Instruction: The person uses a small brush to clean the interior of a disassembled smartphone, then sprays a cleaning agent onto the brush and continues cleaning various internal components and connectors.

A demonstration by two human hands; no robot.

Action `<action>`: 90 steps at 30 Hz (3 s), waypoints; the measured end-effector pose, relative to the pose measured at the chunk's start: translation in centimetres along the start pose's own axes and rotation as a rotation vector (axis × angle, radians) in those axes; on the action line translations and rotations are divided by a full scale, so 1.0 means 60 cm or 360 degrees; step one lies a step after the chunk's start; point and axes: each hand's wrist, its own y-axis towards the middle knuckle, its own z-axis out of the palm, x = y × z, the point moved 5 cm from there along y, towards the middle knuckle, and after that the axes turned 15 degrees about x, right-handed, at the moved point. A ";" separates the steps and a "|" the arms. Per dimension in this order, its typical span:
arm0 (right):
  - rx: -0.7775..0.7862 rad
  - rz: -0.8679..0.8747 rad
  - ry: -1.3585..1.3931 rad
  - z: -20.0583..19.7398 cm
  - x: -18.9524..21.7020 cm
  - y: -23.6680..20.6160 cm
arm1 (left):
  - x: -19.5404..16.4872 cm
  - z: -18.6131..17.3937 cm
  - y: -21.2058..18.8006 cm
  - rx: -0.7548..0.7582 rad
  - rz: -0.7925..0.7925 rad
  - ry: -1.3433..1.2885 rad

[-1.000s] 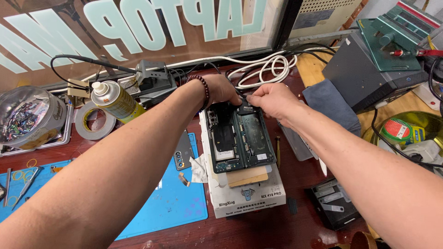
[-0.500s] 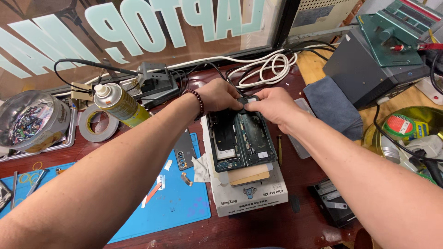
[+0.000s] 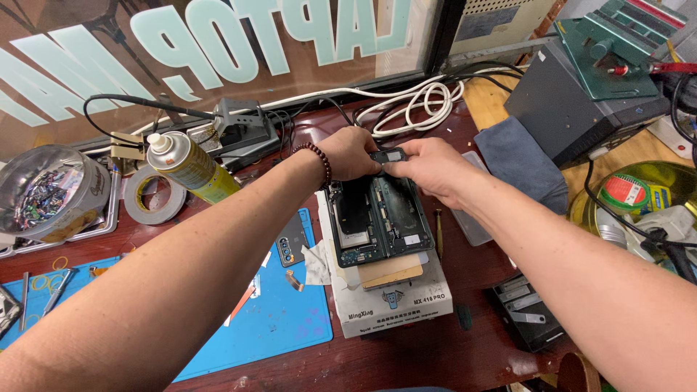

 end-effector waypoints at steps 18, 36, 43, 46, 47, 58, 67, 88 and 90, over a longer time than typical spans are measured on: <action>-0.0208 -0.0010 -0.0308 0.001 0.017 0.002 | 0.000 -0.005 -0.020 0.0064 -0.0073 -0.0210; -0.0046 0.0128 0.0155 -0.020 -0.016 -0.003 | 0.009 -0.001 -0.015 0.0023 0.0004 -0.0180; -0.0338 0.0015 0.0507 -0.103 -0.057 -0.034 | -0.019 -0.009 -0.052 -0.0256 0.0084 -0.0206; -0.0897 0.0119 0.0147 -0.197 -0.111 -0.079 | -0.037 -0.009 -0.082 -0.0340 -0.0064 -0.0170; -0.0939 0.0216 -0.0014 -0.215 -0.135 -0.091 | -0.044 -0.009 -0.092 -0.0377 -0.0116 -0.0116; -0.0875 0.0537 -0.0940 -0.203 -0.288 -0.085 | -0.080 0.024 -0.155 -0.0729 -0.0084 0.0342; -0.1105 0.0527 -0.0937 -0.264 -0.317 -0.125 | -0.077 0.026 -0.145 -0.0742 -0.0136 0.0282; -0.0824 0.0470 -0.1038 -0.142 -0.257 -0.108 | -0.076 0.040 -0.154 -0.0991 -0.0054 0.0272; -0.0826 0.0418 -0.1072 -0.147 -0.251 -0.109 | -0.070 0.035 -0.152 -0.1052 0.0026 0.0198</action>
